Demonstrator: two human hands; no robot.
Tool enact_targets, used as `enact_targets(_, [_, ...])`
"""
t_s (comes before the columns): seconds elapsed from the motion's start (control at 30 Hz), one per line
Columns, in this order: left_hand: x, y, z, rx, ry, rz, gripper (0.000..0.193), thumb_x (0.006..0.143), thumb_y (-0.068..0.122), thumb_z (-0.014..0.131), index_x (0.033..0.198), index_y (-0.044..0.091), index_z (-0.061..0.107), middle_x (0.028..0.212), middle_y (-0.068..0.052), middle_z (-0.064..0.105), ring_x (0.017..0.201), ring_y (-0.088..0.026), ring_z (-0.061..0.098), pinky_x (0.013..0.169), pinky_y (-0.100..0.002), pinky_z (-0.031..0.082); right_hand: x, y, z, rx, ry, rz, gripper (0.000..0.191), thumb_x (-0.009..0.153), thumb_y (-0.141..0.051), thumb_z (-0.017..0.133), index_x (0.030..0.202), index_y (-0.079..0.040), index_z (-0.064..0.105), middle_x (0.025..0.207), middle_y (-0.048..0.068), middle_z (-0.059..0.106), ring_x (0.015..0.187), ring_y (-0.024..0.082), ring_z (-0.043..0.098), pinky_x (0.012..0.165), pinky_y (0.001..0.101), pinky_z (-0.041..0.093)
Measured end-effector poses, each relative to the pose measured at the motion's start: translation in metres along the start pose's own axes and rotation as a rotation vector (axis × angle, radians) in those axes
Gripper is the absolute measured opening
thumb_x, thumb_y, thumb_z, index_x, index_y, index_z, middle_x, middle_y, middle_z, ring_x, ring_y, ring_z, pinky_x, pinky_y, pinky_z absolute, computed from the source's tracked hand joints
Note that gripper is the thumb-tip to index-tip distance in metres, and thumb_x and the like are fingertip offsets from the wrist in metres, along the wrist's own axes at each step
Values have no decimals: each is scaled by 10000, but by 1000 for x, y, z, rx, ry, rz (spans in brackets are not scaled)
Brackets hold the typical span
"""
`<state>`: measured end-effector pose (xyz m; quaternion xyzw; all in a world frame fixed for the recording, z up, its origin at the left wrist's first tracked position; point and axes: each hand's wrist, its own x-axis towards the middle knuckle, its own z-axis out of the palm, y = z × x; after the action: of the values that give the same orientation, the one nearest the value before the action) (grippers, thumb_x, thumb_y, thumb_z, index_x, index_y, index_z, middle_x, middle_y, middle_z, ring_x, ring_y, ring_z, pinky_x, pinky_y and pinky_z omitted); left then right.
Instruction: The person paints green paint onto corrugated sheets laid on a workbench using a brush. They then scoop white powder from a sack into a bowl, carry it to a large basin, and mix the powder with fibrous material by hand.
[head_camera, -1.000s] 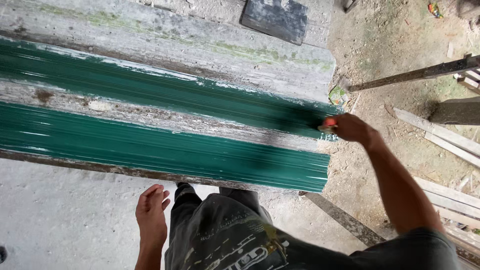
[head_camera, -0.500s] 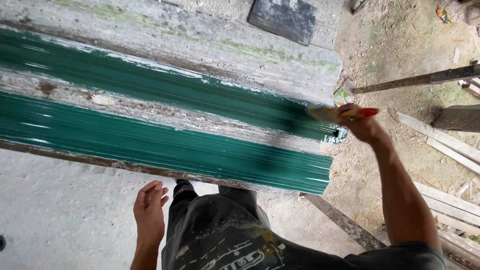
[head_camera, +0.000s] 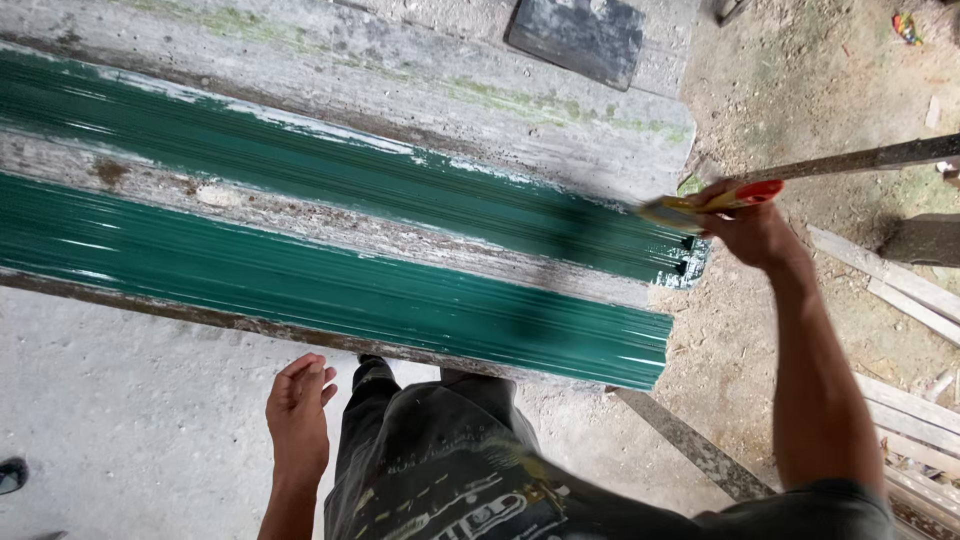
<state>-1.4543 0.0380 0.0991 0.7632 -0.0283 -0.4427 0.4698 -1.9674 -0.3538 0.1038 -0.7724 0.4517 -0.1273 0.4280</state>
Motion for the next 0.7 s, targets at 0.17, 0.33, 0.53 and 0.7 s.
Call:
enact_targets(0.17, [2, 0, 0, -15, 1, 9, 289, 1015, 225, 600, 1236, 38, 591, 1206, -93, 662, 1106, -218, 660, 943, -385, 540, -5, -17, 7, -585, -294, 651, 266, 1130, -199, 460, 1288, -187, 674, 795, 158, 709, 655, 374, 653, 514, 398, 539])
enact_targets(0.33, [5, -1, -1, 3, -11, 6, 283, 1018, 222, 593, 1240, 47, 599, 1201, -95, 665, 1104, -217, 663, 940, -381, 538, 0, 8, 34, 24, 3, 284, 184, 994, -165, 634, 1153, -74, 657, 928, 98, 705, 795, 185, 728, 583, 264, 622])
enact_targets(0.53, [15, -11, -9, -47, 15, 40, 280, 1019, 212, 609, 1234, 33, 598, 1166, -91, 669, 1079, -209, 662, 915, -379, 541, -49, 51, -12, -57, 154, 432, 234, 963, -165, 743, 1175, -69, 716, 993, 115, 735, 826, 200, 693, 620, 314, 572])
enact_targets(0.7, [22, -15, -19, -83, 29, -5, 280, 1005, 202, 613, 1231, 35, 609, 1141, -86, 674, 1058, -202, 660, 913, -375, 535, -35, 47, 55, -71, 232, 502, 277, 961, -227, 752, 1193, -84, 703, 869, 88, 710, 729, 176, 679, 596, 325, 553])
